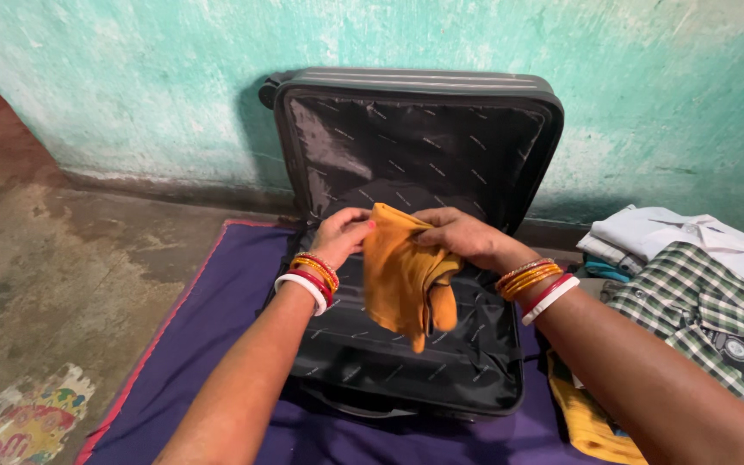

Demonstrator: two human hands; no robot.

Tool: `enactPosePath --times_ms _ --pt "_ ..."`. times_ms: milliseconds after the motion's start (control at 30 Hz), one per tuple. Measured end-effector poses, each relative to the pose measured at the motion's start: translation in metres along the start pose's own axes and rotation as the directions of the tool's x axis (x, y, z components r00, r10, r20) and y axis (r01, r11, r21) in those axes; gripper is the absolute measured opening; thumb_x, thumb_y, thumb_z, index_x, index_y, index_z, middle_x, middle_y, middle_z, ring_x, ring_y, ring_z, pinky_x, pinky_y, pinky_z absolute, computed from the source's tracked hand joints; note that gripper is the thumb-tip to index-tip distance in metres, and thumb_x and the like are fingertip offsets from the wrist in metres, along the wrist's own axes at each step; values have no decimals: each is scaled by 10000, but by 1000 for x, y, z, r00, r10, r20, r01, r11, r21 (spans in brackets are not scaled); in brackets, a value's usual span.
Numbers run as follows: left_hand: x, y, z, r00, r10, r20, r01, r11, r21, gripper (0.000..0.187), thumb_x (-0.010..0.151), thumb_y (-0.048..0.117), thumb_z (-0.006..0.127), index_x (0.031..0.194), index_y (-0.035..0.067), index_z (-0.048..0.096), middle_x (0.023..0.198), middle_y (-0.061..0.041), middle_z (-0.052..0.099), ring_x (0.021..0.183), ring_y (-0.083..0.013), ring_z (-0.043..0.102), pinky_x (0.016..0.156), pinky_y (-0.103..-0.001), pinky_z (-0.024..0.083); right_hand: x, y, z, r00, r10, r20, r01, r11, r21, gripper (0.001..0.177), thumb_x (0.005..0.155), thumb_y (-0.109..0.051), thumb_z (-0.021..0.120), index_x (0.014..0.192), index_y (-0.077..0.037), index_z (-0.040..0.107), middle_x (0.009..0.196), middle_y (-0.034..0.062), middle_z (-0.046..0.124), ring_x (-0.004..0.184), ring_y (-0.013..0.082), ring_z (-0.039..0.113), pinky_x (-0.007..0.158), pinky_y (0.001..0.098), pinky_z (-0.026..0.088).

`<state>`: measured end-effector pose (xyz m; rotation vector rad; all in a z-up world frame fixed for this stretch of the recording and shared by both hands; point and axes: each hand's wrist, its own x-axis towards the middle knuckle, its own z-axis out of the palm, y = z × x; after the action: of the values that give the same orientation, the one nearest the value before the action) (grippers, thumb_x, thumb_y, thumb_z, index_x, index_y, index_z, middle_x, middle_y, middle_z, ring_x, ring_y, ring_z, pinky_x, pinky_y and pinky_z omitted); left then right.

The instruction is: The person packs folded clothes into an open black suitcase on the floor by hand, placing a yellow shirt, a green plaid shirt, and a white shirt inside.

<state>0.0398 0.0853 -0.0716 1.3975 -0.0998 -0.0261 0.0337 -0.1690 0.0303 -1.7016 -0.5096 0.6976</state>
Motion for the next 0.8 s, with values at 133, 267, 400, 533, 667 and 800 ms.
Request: enactPosePath --times_ms 133,267,400,533,667,800 --pt "8 -23 -33 973 -208 -99 217 971 99 452 940 453 637 1240 114 648 1182 -74 739 1040 -179 712 886 -351 553 -4 -14 4 998 52 -41 -46 990 134 401 941 -77 578 1324 31 626 1074 123 727 894 184 707 784 310 580" --pt "21 -77 -64 926 -311 -216 342 931 129 606 973 605 521 1236 85 690 1131 -133 757 893 -242 711 717 -388 508 1 -24 12 997 -18 -79 43 944 328 406 945 -42 567 1340 46 602 1137 144 718 958 211 725 837 328 601" --pt "25 -104 -74 855 -376 -356 475 844 249 717 959 689 401 1211 102 728 1077 -99 767 843 -280 753 661 -429 609 10 -37 16 984 -152 -92 178 837 518 405 949 -30 567 1348 39 594 1207 171 703 1041 269 712 909 386 586" --pt "20 -96 -49 797 -566 -209 528 822 -211 747 998 726 341 1336 131 640 1210 -113 733 1000 -303 706 789 -510 573 16 -47 13 944 -287 -163 316 643 698 418 983 -43 548 1395 26 552 1308 168 668 1169 297 675 1017 426 547" --pt "-8 -58 -15 916 -399 47 357 754 -551 790 911 747 262 1435 218 524 1381 -49 641 1182 -311 642 918 -603 507 23 -38 4 928 -310 -209 357 570 740 440 1000 -50 524 1435 20 516 1349 180 641 1207 312 655 1046 435 532" --pt "-6 -44 -13 981 -78 177 179 710 -681 1038 970 842 219 1537 17 493 1515 -169 608 1332 -328 626 1073 -496 484 26 -15 -12 936 -188 -297 347 630 694 442 991 -50 497 1430 -1 525 1342 168 644 1191 301 662 1032 427 542"
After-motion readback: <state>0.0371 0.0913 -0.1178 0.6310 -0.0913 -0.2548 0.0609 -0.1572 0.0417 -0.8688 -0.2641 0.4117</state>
